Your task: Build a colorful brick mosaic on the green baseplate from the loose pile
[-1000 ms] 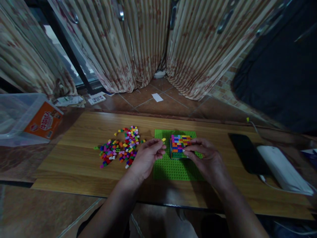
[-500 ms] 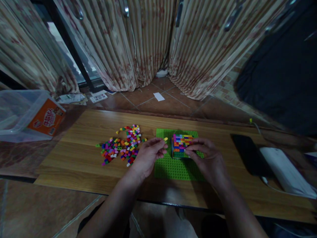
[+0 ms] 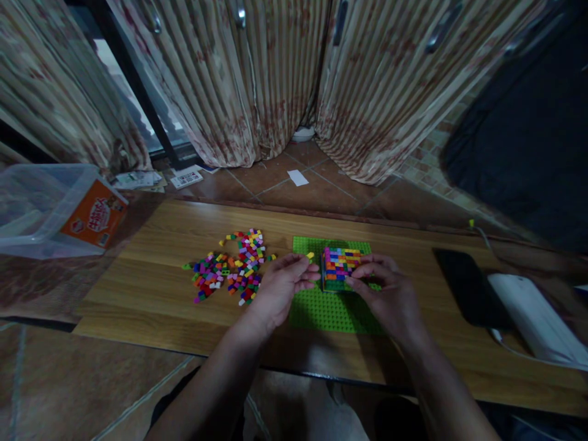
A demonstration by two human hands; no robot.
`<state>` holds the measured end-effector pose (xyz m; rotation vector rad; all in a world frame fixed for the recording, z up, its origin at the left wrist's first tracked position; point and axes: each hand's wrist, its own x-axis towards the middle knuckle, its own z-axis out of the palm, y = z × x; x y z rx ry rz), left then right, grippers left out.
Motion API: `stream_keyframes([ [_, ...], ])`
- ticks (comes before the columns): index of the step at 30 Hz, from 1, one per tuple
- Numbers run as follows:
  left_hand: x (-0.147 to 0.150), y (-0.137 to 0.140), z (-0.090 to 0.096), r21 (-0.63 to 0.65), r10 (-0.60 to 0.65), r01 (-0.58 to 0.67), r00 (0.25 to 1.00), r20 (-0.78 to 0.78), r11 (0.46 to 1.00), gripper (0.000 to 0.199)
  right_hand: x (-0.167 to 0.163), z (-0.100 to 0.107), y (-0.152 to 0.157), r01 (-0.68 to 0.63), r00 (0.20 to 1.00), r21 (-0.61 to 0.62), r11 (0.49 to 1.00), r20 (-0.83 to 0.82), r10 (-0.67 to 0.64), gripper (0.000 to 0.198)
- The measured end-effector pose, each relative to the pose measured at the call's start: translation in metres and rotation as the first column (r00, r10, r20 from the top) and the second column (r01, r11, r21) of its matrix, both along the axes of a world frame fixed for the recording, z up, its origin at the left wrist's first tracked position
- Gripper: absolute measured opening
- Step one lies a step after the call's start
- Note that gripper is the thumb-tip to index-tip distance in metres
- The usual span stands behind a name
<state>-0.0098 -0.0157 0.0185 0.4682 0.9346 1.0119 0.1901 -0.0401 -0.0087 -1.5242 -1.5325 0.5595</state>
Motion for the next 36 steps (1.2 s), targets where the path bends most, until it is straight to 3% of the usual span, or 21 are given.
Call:
stream_keyframes([
  [8, 0.002, 0.001, 0.004, -0.061, -0.005, 0.014, 0.988, 0.153, 0.998, 0.009, 0.005, 0.000, 0.000, -0.027, 0.998, 0.035, 0.999, 0.054, 0.025, 0.012],
  [12, 0.001, 0.001, 0.006, -0.035, -0.037, 0.047, 0.970, 0.240, 0.998, 0.015, -0.004, 0.010, -0.006, 0.059, 0.988, 0.273, 0.960, 0.123, -0.096, 0.005],
  [15, 0.001, 0.000, 0.006, -0.038, -0.028, 0.040, 0.961, 0.274, 0.998, 0.013, -0.024, 0.019, -0.012, -0.046, 0.984, 0.364, 0.930, 0.178, -0.020, 0.010],
  [20, 0.004, -0.002, 0.006, -0.009, -0.041, 0.047, 0.941, 0.336, 0.999, 0.008, -0.052, 0.023, -0.013, -0.194, 0.958, 0.309, 0.931, 0.264, 0.112, 0.020],
  [31, 0.007, -0.009, 0.009, 0.037, -0.055, 0.045, 0.938, 0.341, 0.998, 0.009, -0.058, 0.016, -0.006, -0.156, 0.951, 0.263, 0.952, 0.301, 0.073, 0.014],
  [36, 0.004, -0.007, 0.009, 0.014, -0.032, 0.029, 0.962, 0.272, 0.999, 0.009, -0.041, 0.020, -0.005, -0.103, 0.983, 0.239, 0.965, 0.171, 0.063, 0.012],
])
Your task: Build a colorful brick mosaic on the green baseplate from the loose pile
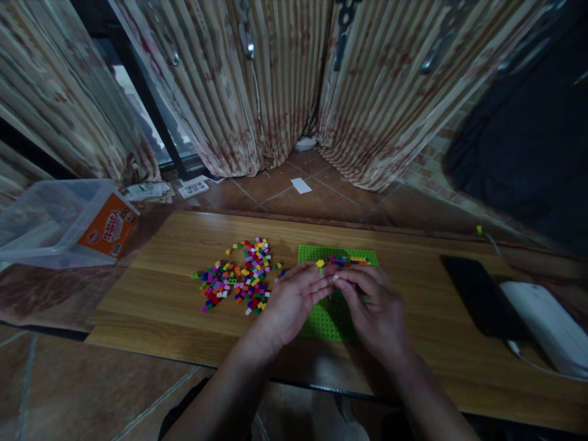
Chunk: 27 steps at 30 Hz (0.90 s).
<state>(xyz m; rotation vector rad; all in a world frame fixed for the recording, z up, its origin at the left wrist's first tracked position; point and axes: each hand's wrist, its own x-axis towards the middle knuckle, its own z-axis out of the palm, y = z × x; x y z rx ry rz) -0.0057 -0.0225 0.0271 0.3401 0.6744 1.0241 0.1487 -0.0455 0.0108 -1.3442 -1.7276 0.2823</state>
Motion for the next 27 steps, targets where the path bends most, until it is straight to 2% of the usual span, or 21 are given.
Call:
stream_keyframes([
  [4, -0.005, 0.005, -0.001, 0.002, 0.049, -0.049, 0.981, -0.187, 0.999, 0.008, 0.035, -0.001, 0.002, 0.088, 0.973, -0.112, 0.990, -0.201, -0.109, 0.012],
  [9, -0.006, 0.005, -0.004, 0.012, 0.048, -0.046, 0.950, -0.307, 0.999, 0.013, 0.066, -0.008, 0.003, 0.005, 0.956, -0.268, 0.963, -0.283, -0.083, 0.016],
  [16, -0.001, 0.004, -0.006, 0.053, 0.002, 0.019, 0.930, -0.368, 0.998, 0.012, 0.066, -0.016, 0.005, -0.065, 0.976, -0.284, 0.957, -0.217, 0.002, 0.013],
  [27, 0.002, 0.003, -0.008, 0.057, -0.040, 0.067, 0.922, -0.386, 0.996, 0.012, 0.062, -0.026, 0.009, -0.018, 0.971, -0.292, 0.956, -0.232, -0.052, 0.010],
])
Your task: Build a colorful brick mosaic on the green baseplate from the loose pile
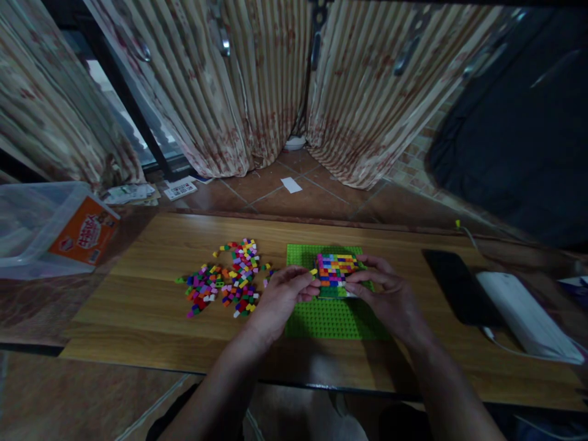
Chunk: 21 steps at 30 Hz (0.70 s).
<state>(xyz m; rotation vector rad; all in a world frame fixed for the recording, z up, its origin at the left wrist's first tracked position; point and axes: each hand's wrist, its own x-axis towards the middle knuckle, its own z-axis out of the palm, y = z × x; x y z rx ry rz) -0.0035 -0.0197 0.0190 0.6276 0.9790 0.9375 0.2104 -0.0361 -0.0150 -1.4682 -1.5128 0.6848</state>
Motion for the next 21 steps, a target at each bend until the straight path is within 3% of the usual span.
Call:
stream_keyframes([
  [4, 0.000, 0.000, -0.001, -0.005, -0.002, 0.002, 1.000, -0.009, 1.000, 0.012, -0.002, -0.003, 0.002, 0.016, 0.998, -0.014, 1.000, -0.053, -0.016, 0.014],
  [12, 0.001, 0.001, 0.000, -0.021, -0.019, 0.018, 0.998, -0.063, 1.000, 0.005, -0.009, 0.001, 0.003, 0.031, 0.966, -0.167, 0.986, -0.249, -0.073, 0.027],
  [21, 0.006, -0.002, -0.004, -0.004, -0.046, 0.046, 0.996, -0.082, 0.999, 0.009, -0.012, 0.002, 0.005, 0.050, 0.964, -0.157, 0.986, -0.250, -0.088, 0.026],
])
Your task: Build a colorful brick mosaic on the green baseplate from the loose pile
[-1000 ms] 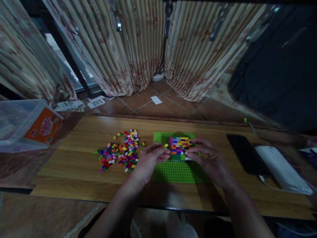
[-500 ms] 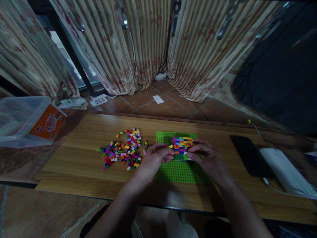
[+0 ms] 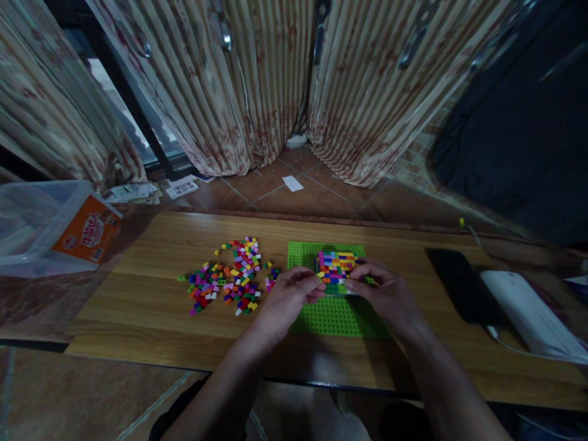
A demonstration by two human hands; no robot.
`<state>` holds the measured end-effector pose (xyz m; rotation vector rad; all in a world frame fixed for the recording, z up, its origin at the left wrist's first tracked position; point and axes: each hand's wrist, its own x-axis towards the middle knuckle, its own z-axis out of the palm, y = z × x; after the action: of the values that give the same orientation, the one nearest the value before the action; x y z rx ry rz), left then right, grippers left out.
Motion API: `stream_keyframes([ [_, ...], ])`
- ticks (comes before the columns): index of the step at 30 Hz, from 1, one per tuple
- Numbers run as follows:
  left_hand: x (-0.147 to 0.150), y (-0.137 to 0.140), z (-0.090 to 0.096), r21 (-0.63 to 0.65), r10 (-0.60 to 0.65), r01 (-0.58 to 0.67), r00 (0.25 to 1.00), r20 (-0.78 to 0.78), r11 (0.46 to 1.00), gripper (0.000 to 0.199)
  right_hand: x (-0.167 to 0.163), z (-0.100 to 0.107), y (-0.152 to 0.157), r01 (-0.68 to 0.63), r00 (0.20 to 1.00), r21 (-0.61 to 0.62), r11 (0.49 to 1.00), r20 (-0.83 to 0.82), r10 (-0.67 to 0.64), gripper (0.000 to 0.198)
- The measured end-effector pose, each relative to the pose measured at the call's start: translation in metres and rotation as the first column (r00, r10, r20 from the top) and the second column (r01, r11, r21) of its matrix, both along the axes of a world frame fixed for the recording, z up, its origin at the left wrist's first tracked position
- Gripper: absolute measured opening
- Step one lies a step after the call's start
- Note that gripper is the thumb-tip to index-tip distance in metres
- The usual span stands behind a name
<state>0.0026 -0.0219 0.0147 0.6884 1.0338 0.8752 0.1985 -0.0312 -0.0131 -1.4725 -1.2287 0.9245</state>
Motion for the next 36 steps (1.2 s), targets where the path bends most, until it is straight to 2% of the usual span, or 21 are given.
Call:
stream_keyframes([
  [7, 0.001, 0.002, -0.004, 0.047, -0.022, 0.023, 1.000, -0.019, 0.999, 0.015, -0.001, -0.002, -0.001, -0.014, 1.000, 0.002, 1.000, 0.026, 0.014, 0.026],
  [11, -0.001, 0.003, -0.006, 0.139, -0.058, 0.067, 0.996, -0.063, 0.988, 0.018, 0.001, -0.003, 0.000, -0.018, 0.999, 0.015, 1.000, 0.048, 0.018, 0.028],
  [14, -0.001, 0.003, -0.007, 0.273, -0.071, 0.099, 0.991, -0.110, 0.957, 0.017, 0.002, 0.001, -0.004, 0.001, 0.996, 0.090, 0.996, 0.089, -0.009, 0.022],
  [17, 0.000, 0.001, -0.005, 0.403, -0.074, 0.137, 0.983, -0.169, 0.905, 0.012, -0.003, 0.014, -0.011, 0.052, 0.992, 0.234, 0.971, 0.103, -0.078, 0.013],
  [19, 0.001, -0.001, -0.004, 0.446, -0.089, 0.169, 0.977, -0.194, 0.879, 0.011, -0.009, 0.022, -0.016, 0.014, 0.993, 0.293, 0.956, 0.105, -0.047, 0.010],
  [24, 0.003, -0.005, -0.001, 0.512, -0.116, 0.203, 0.974, -0.196, 0.835, 0.010, -0.027, 0.031, -0.023, -0.168, 0.982, 0.260, 0.951, 0.130, 0.138, 0.010],
  [31, -0.001, -0.007, 0.000, 0.553, -0.133, 0.269, 0.953, -0.274, 0.789, 0.010, -0.032, 0.030, -0.024, -0.161, 0.986, 0.230, 0.960, 0.071, 0.148, 0.007],
  [36, -0.003, -0.008, 0.006, 0.519, -0.149, 0.287, 0.945, -0.292, 0.805, 0.011, -0.031, 0.033, -0.023, -0.195, 0.980, 0.150, 0.969, -0.010, 0.199, 0.013],
])
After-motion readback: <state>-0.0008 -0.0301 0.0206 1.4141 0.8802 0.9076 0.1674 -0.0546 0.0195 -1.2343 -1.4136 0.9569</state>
